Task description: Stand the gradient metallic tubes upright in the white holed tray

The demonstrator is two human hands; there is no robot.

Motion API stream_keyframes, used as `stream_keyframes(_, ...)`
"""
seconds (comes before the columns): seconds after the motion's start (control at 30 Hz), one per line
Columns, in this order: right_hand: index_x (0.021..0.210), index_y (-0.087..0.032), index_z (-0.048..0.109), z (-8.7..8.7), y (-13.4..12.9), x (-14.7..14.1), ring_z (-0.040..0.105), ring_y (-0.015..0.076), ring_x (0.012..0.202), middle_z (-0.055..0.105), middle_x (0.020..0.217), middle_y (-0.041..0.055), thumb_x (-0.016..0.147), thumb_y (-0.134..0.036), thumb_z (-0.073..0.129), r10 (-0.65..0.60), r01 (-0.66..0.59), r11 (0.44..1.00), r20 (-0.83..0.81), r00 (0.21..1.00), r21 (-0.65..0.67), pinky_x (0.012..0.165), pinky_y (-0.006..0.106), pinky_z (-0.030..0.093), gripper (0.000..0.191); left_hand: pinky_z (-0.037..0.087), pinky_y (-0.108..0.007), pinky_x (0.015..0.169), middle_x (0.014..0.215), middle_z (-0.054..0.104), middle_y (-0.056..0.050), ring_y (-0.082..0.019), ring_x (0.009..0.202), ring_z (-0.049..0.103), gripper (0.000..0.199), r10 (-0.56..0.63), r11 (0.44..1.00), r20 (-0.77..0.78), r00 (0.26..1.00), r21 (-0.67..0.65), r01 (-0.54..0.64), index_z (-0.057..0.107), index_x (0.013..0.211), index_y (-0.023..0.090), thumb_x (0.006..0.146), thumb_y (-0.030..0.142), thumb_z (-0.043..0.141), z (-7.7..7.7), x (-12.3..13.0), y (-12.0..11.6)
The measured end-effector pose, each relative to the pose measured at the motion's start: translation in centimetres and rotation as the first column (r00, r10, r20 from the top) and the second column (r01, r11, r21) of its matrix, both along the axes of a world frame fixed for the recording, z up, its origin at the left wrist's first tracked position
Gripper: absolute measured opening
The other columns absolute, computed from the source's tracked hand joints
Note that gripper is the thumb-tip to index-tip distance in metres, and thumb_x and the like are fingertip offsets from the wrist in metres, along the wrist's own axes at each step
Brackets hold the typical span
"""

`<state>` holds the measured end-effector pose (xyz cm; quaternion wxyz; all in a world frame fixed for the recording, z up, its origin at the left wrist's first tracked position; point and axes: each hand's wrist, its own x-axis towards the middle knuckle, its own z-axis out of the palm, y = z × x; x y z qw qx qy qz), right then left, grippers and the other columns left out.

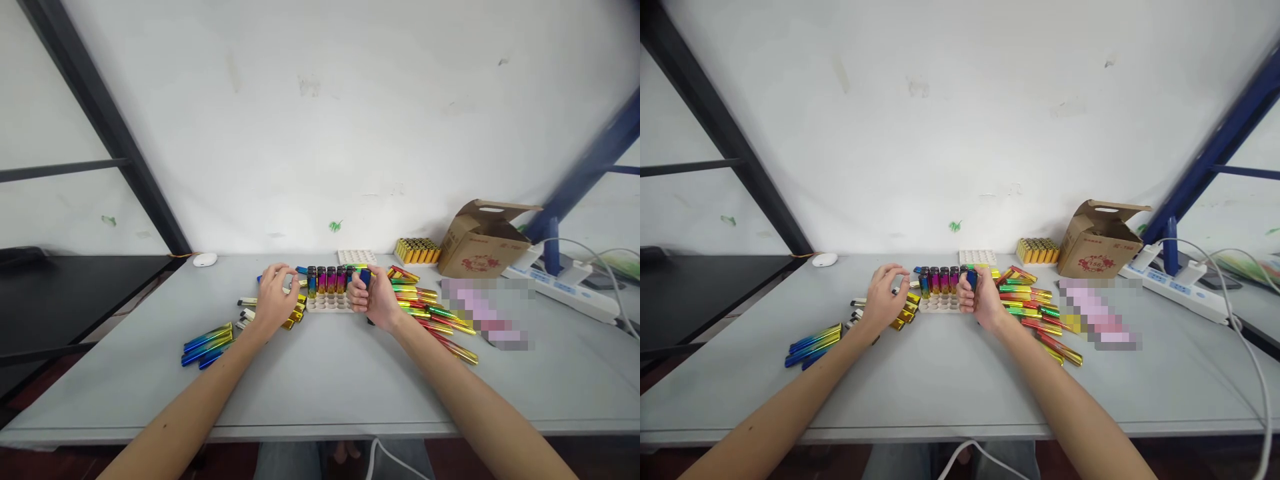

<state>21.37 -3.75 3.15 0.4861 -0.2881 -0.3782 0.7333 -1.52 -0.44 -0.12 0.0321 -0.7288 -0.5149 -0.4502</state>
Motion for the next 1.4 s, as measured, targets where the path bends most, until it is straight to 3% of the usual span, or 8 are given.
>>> stream_keyframes(0.17,0.061,-0.022,0.036,0.3,0.0,0.2,0.018,0.0099,0.046,0.021,0.055,-0.0064,0.082,-0.053,0.038,-0.009,0.009,1.0,-0.025,1.0,0.001,0.041,0.021,0.019,0.038,0.039,-0.046,0.098,0.11,0.064,-0.009,-0.028,0.108,0.056,0.02,0.054,0.989,-0.105,0.993,-0.131,-0.068,0.063,0.099,0.021,0.089,0.028,0.047,-0.5,-0.2,0.4)
stream_keyframes(0.57,0.061,-0.019,0.045,-0.2,-0.2,-0.2,0.022,0.0092,0.047,0.025,0.055,-0.0057,0.081,-0.049,0.041,0.041,-0.039,0.999,-0.074,0.996,0.022,0.043,0.02,0.021,0.036,0.034,-0.047,0.107,0.129,0.06,-0.011,-0.026,0.122,0.052,0.036,-0.093,0.939,-0.191,0.977,-0.342,0.023,0.053,0.12,0.018,0.098,0.036,0.029,-1.5,-0.4,0.8)
stream_keyframes(0.7,0.06,-0.019,0.045,-0.3,-0.3,-0.4,0.022,0.0089,0.047,0.026,0.054,-0.0057,0.08,-0.046,0.043,0.076,-0.076,0.997,-0.067,0.995,0.012,0.044,0.021,0.023,0.034,0.028,-0.054,0.11,0.134,0.057,-0.011,-0.027,0.126,0.05,0.037,-0.111,0.912,-0.245,0.963,-0.411,0.0,0.051,0.121,0.02,0.099,0.037,0.026,-1.7,-0.3,0.6)
stream_keyframes(0.97,0.059,-0.019,0.044,-0.6,-0.6,-0.7,0.025,0.0095,0.048,0.027,0.055,-0.0052,0.08,-0.047,0.042,0.127,-0.123,0.991,-0.085,0.988,0.053,0.045,0.022,0.024,0.035,0.026,-0.057,0.11,0.132,0.056,-0.012,-0.028,0.132,0.044,0.038,-0.137,0.914,-0.32,0.937,-0.405,-0.005,0.051,0.123,0.02,0.1,0.035,0.025,-2.0,-0.1,0.5)
stream_keyframes(1.07,0.071,-0.019,0.054,-0.5,-0.4,-0.7,0.037,0.0124,0.055,0.037,0.062,-0.002,0.081,-0.048,0.042,0.077,-0.069,0.993,-0.083,0.994,0.097,0.051,0.024,0.034,0.033,0.03,-0.054,0.109,0.136,0.051,-0.016,-0.03,0.132,0.042,0.038,-0.089,0.939,-0.243,0.966,-0.345,0.0,0.05,0.125,0.016,0.099,0.036,0.029,-1.8,-0.2,0.6)
stream_keyframes(1.2,0.086,-0.019,0.06,-0.7,0.1,-0.7,0.048,0.0145,0.066,0.05,0.075,0.0012,0.079,-0.039,0.053,-0.067,0.041,0.982,0.135,0.989,0.182,0.059,0.027,0.04,0.022,0.038,-0.046,0.105,0.133,0.05,-0.015,-0.027,0.126,0.048,0.034,-0.06,0.996,-0.072,0.996,-0.078,0.054,0.052,0.123,0.017,0.097,0.035,0.038,-0.7,-0.1,0.1)
stream_keyframes(1.3,0.097,-0.022,0.06,-1.1,0.2,-0.9,0.054,0.0156,0.074,0.057,0.084,0.0015,0.079,-0.037,0.061,-0.239,0.124,0.934,0.329,0.913,0.334,0.066,0.029,0.045,0.024,0.039,-0.046,0.103,0.126,0.054,-0.014,-0.026,0.119,0.052,0.026,-0.086,0.986,-0.051,0.995,0.137,0.093,0.057,0.113,0.019,0.093,0.032,0.048,0.5,0.4,-1.0)
stream_keyframes(1.4,0.109,-0.023,0.057,-1.5,0.0,-1.2,0.06,0.017,0.086,0.063,0.093,0.0025,0.079,-0.034,0.067,-0.315,0.089,0.864,0.393,0.864,0.496,0.08,0.033,0.048,0.033,0.04,-0.046,0.1,0.126,0.053,-0.014,-0.027,0.116,0.053,0.026,-0.143,0.963,-0.093,0.985,0.218,0.161,0.058,0.111,0.019,0.088,0.031,0.058,1.0,1.3,-2.1)
